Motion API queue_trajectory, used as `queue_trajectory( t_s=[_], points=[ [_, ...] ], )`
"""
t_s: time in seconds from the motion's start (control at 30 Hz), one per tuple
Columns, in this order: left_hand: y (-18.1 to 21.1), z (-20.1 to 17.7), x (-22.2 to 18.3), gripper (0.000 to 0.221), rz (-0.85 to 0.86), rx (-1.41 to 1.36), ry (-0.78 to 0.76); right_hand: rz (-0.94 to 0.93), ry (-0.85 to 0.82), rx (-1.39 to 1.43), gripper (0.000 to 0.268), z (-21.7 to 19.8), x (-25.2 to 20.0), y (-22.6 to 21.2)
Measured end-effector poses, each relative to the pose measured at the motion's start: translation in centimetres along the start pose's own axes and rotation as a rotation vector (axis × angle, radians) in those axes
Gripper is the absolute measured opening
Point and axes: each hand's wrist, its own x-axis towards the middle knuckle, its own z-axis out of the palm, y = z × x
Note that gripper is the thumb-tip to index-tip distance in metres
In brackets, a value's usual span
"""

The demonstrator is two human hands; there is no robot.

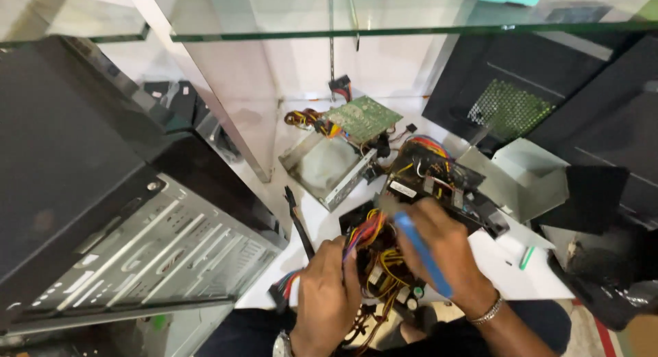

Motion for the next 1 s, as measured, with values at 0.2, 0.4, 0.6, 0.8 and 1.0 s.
queue_trajectory(
  t_s=[0.2,0.4,0.6,0.8,1.0],
  points=[
    [-1.4,1.3,0.2,0.077,-0.18,0.24,-0.27,0.204,0.181,0.088,0.027,0.5,-2.3,-1.1],
    [-1.9,0.8,1.8,0.038,-0.152,0.217,-0.227,0.071,0.21,-0.041,0.027,0.6,-3.3,0.8],
    [-2.6,0.6,3.1,0.015,-0.18,0.144,-0.243,0.189,0.319,0.007,0.025,-0.8,-2.1,-0.9],
    [-1.3,0.8,3.1,0.025,-0.408,-0.064,-0.409,0.053,0.293,0.021,0.026,0.5,-2.4,0.0],
    [-1.0,1.0,2.5,0.095,-0.259,0.018,-0.305,0.111,0.317,-0.046,0.024,-1.6,-2.0,0.3]
  ],
)
